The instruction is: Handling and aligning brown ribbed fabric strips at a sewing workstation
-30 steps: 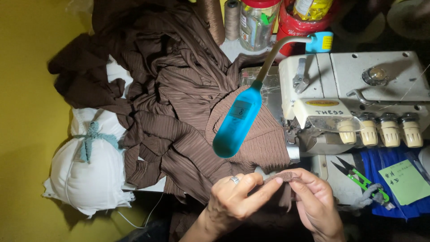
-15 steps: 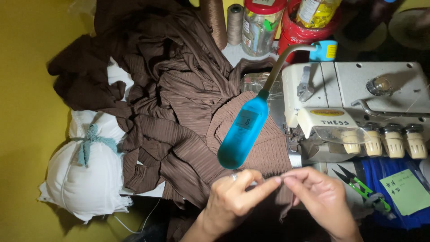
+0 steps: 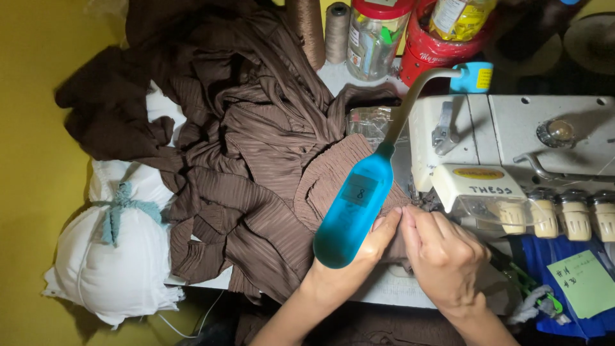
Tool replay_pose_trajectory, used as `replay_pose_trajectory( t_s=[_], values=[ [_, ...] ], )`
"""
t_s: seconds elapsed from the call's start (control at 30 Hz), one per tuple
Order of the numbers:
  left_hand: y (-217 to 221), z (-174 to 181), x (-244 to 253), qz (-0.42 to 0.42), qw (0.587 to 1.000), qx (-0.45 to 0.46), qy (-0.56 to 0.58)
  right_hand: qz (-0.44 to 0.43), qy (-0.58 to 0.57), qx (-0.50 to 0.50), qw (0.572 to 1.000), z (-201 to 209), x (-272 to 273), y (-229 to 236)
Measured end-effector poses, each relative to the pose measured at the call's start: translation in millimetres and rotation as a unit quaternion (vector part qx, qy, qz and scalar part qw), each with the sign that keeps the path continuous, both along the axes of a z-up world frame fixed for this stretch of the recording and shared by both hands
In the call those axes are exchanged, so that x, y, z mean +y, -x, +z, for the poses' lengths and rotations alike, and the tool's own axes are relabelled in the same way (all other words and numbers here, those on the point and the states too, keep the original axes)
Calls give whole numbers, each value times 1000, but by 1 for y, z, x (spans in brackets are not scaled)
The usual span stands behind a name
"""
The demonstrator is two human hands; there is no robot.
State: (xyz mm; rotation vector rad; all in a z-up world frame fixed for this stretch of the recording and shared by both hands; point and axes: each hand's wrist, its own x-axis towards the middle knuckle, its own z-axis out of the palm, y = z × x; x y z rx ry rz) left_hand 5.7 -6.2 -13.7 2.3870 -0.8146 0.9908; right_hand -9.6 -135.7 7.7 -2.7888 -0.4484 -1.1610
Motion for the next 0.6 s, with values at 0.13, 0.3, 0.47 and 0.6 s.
replay_pose_trajectory(
  t_s=[0.13,0.3,0.47,0.6],
  values=[
    [-1,-3,-1,14,1000,-27,-6,-19,11,16,1000,1,-1,1],
    [-3,26,9,2,996,-34,-80,-78,83,73,991,-3,-10,12],
    [-42,28,7,-40,995,93,23,-117,112,142,977,-8,-13,22],
    [-58,39,5,-26,992,116,-46,-117,110,173,972,-10,-15,24]
  ],
)
